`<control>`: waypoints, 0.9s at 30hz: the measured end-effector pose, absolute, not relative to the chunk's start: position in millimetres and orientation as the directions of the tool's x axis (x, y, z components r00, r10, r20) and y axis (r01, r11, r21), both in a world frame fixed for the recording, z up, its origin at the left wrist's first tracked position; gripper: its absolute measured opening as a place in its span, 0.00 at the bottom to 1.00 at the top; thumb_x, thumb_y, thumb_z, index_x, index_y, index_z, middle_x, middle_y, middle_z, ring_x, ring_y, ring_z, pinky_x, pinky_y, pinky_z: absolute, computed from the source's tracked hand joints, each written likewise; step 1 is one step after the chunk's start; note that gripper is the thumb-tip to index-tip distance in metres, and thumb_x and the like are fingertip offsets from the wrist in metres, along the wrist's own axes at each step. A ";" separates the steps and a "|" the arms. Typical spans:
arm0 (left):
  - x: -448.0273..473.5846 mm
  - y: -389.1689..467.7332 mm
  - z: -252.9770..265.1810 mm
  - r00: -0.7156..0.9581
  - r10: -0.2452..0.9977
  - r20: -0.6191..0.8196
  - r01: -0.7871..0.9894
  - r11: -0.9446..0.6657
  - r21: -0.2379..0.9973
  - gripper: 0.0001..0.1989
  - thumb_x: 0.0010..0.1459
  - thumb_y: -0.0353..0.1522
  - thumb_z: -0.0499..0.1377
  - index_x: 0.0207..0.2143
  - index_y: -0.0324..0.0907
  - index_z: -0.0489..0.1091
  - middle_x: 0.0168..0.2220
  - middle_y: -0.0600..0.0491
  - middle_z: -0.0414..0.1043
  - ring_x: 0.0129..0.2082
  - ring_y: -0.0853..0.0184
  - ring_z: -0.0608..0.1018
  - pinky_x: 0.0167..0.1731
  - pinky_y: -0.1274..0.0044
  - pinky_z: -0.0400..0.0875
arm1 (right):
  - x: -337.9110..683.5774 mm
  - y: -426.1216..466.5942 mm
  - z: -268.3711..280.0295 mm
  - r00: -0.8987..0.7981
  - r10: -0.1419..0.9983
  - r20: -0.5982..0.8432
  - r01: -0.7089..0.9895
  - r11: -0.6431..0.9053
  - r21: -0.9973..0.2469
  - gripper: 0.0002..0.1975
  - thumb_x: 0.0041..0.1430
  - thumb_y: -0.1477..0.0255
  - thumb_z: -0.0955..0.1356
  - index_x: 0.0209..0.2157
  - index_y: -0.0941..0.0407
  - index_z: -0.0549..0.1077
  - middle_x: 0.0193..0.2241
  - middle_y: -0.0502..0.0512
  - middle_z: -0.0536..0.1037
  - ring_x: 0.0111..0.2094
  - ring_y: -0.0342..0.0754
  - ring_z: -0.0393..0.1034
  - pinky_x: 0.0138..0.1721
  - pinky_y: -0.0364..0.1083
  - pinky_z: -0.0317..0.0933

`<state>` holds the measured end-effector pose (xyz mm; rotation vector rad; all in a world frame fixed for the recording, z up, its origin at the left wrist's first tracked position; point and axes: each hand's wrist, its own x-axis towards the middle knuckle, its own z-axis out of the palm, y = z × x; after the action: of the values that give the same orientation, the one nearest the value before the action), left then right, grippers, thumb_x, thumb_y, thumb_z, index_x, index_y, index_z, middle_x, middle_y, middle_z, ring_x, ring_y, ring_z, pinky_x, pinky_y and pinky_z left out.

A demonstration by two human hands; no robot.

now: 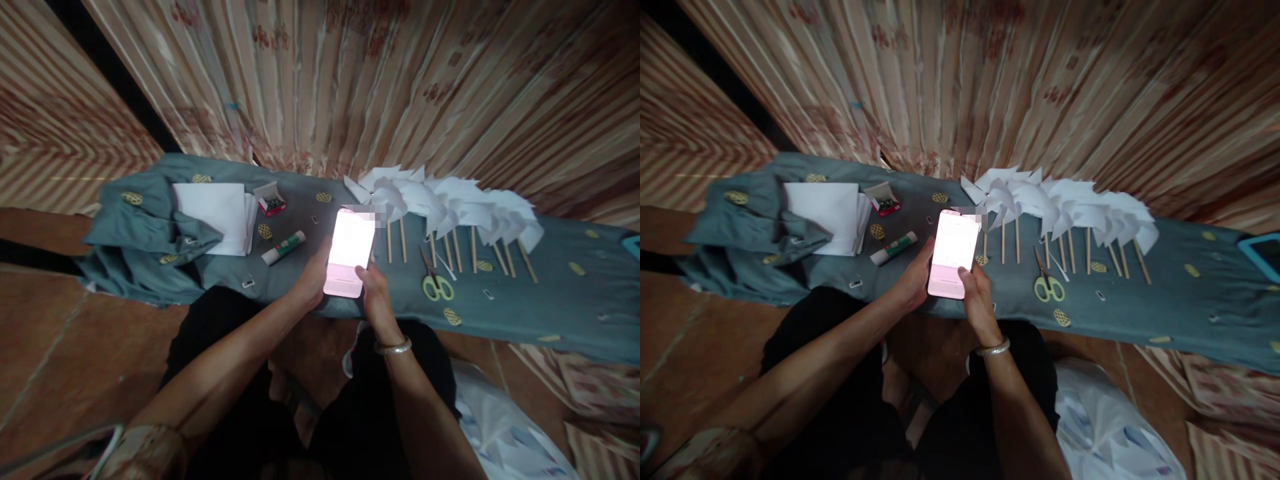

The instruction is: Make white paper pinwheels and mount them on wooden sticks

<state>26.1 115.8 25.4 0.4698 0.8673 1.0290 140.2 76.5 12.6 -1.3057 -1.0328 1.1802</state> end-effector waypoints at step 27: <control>32.2 94.8 35.2 0.284 0.839 -0.463 -0.476 0.543 0.692 0.29 0.52 0.54 0.60 0.38 0.37 0.78 0.33 0.48 0.82 0.31 0.63 0.81 0.37 0.74 0.72 | 165.7 75.7 34.0 0.271 0.962 -0.007 -0.099 0.021 -0.995 0.14 0.56 0.60 0.67 0.40 0.53 0.76 0.37 0.49 0.81 0.37 0.50 0.74 0.39 0.48 0.65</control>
<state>32.2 94.8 35.2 0.4686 0.9101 0.9245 165.7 75.7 34.0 -1.2473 -0.9371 1.0468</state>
